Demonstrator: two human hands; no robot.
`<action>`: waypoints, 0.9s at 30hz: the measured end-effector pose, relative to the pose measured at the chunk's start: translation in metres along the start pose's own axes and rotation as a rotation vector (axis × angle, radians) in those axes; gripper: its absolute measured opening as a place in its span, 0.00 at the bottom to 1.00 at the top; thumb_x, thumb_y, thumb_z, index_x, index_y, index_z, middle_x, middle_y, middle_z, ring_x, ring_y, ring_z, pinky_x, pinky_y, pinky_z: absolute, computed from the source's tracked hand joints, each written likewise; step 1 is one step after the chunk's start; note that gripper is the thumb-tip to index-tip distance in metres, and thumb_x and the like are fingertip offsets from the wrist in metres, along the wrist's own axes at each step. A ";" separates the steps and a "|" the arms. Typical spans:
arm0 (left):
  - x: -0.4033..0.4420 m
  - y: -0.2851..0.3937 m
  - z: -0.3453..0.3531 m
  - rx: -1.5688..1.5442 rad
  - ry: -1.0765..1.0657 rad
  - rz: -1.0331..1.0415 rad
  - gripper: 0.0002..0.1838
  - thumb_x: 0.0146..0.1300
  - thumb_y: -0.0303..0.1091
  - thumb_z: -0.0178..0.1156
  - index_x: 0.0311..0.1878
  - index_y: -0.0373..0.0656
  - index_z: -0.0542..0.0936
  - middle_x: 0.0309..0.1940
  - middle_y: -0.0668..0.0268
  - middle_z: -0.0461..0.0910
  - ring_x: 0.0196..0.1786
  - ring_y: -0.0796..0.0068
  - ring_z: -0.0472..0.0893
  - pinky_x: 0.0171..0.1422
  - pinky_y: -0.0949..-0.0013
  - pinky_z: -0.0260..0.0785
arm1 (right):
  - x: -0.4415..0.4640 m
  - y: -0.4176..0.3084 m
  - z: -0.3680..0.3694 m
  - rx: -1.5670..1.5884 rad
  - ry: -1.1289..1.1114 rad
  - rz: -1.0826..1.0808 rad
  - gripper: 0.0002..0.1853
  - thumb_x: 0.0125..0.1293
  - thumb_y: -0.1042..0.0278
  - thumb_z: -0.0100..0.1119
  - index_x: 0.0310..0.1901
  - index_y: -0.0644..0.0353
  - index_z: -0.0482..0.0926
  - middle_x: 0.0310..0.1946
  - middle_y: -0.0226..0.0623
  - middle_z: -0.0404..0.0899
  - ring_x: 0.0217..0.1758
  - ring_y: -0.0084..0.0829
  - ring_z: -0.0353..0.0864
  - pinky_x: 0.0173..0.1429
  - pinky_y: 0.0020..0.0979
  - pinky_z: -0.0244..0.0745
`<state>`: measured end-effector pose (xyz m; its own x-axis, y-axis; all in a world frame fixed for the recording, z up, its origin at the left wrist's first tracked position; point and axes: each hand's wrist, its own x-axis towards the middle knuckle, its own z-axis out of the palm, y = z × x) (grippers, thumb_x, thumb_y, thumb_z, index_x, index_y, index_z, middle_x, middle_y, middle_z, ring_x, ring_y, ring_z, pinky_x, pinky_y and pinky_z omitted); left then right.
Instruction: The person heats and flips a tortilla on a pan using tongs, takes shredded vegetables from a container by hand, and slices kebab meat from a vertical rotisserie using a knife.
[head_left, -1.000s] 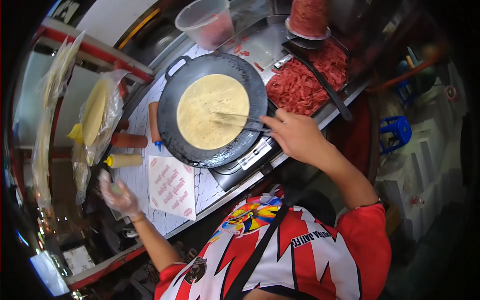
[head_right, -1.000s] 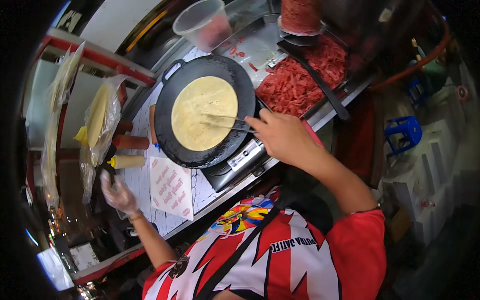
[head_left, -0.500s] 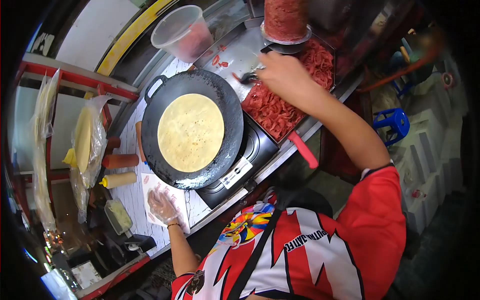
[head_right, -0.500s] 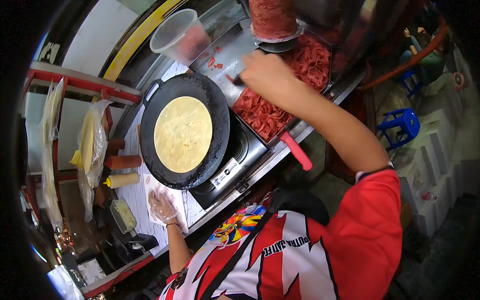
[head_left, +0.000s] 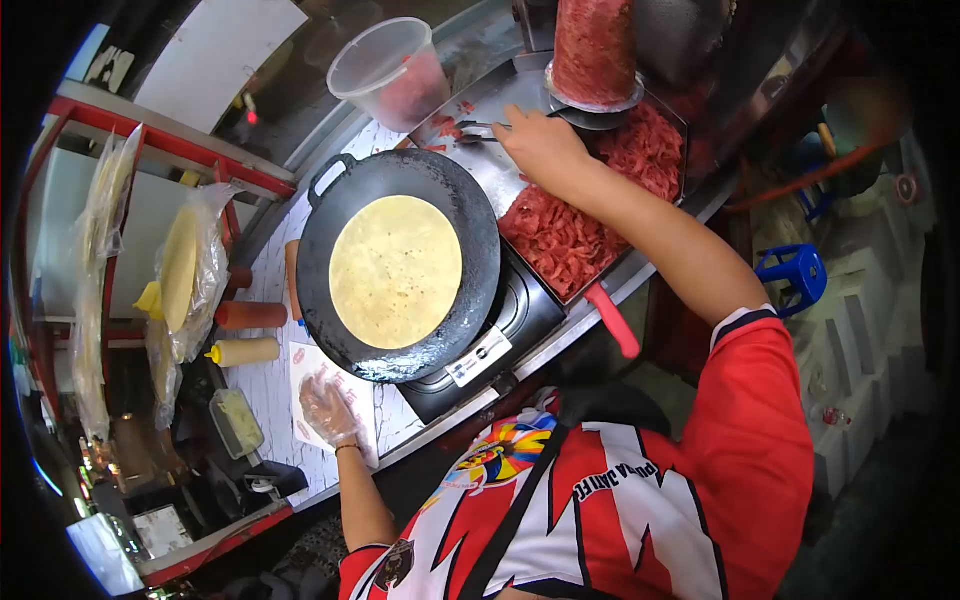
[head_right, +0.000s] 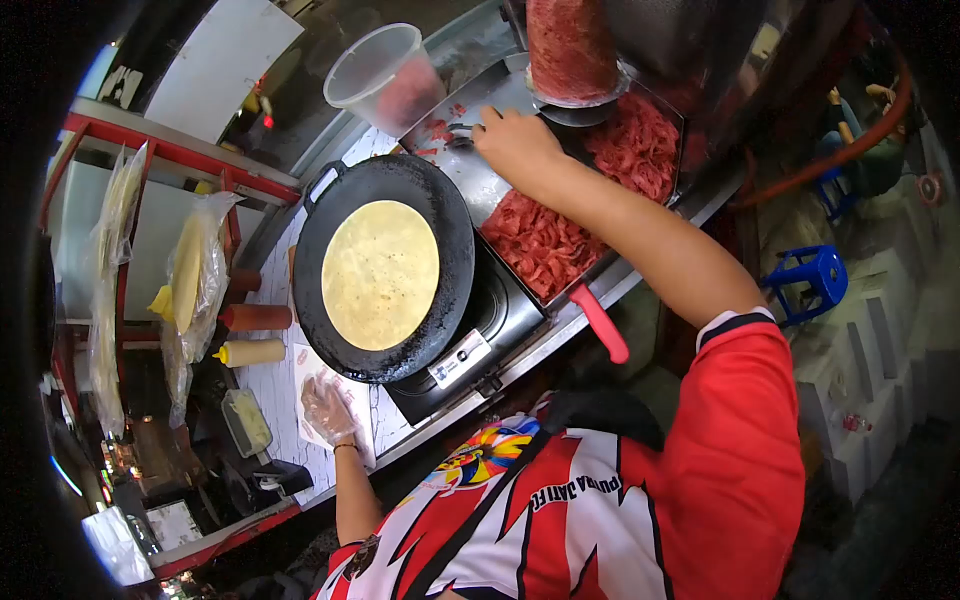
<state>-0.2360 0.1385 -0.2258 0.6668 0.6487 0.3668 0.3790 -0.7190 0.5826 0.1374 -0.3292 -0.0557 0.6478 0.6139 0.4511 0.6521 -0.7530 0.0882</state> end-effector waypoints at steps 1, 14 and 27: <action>0.001 -0.003 0.002 -0.021 0.005 0.002 0.25 0.70 0.28 0.65 0.67 0.30 0.74 0.66 0.49 0.77 0.69 0.54 0.78 0.76 0.57 0.67 | 0.001 -0.001 -0.001 0.008 0.035 0.005 0.11 0.65 0.69 0.62 0.46 0.61 0.85 0.45 0.45 0.82 0.43 0.46 0.89 0.43 0.44 0.86; 0.000 -0.011 0.003 0.082 0.039 0.003 0.24 0.72 0.30 0.64 0.68 0.31 0.75 0.66 0.50 0.80 0.70 0.55 0.78 0.77 0.61 0.67 | -0.140 0.015 -0.132 0.110 -0.354 0.395 0.19 0.72 0.64 0.60 0.63 0.55 0.81 0.49 0.47 0.82 0.51 0.53 0.85 0.54 0.50 0.81; 0.003 -0.004 -0.003 0.205 -0.007 0.052 0.22 0.73 0.35 0.64 0.65 0.33 0.77 0.64 0.51 0.80 0.66 0.53 0.80 0.74 0.61 0.70 | -0.170 -0.002 -0.124 0.088 -0.301 0.434 0.16 0.69 0.58 0.63 0.53 0.55 0.88 0.41 0.42 0.87 0.45 0.50 0.87 0.49 0.48 0.82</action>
<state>-0.2375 0.1438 -0.2247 0.6931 0.6079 0.3874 0.4658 -0.7878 0.4030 -0.0234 -0.4617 -0.0223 0.9412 0.3011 0.1533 0.3214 -0.9379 -0.1305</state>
